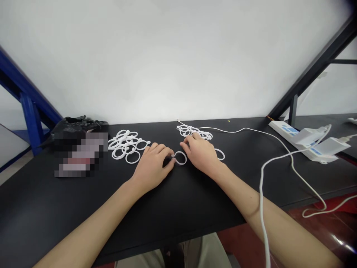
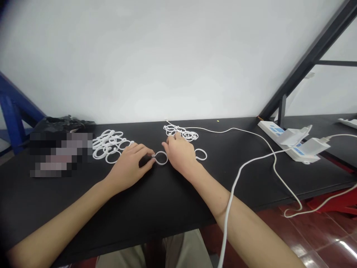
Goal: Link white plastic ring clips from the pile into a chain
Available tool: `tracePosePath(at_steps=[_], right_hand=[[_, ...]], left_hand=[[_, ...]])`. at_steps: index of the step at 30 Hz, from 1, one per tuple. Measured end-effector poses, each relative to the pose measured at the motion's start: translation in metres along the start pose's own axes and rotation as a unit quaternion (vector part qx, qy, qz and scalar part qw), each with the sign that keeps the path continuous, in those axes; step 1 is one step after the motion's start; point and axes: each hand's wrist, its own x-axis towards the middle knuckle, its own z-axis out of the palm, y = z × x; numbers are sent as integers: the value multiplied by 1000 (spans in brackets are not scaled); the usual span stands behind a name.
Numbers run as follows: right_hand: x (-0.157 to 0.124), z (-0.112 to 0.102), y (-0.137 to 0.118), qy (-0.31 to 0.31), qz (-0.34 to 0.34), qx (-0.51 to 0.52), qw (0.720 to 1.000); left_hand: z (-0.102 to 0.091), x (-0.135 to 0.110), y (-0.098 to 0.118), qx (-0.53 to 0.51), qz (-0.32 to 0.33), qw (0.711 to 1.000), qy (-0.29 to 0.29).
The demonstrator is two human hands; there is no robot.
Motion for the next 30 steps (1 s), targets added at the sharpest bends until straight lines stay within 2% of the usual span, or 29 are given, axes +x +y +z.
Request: tracePosePath(at_steps=[3, 5, 7, 13, 15, 18, 20, 24, 27, 30], right_hand=[[-1, -2, 1, 37, -85, 109, 990], [-2, -3, 0, 20, -150, 195, 969], [-3, -3, -2, -11, -175, 263, 949], [-4, 6, -3, -70, -142, 392, 906], [-4, 8, -3, -77, -132, 396, 905], [-5, 8, -5, -71, -108, 373, 919], [-5, 6, -6, -61, -86, 377, 920], [-7, 1, -10, -54, -50, 433, 898], [-9, 0, -13, -54, -44, 454, 888], [-9, -1, -14, -53, -54, 458, 885]], left_hand=[[-5, 1, -1, -36, -13, 998, 47], [-10, 1, 0, -72, -34, 994, 72], [-14, 1, 1, -112, -60, 989, 79], [-20, 2, 1, -194, -121, 971, 66], [-20, 3, 1, -200, -134, 969, 62], [-19, 2, 0, -193, -147, 968, 65], [-17, 0, -1, -179, -136, 973, 56], [-12, -2, -3, -130, -104, 986, 3], [-10, -2, -3, -121, -86, 988, -31], [-13, 0, -3, -145, -78, 986, -35]])
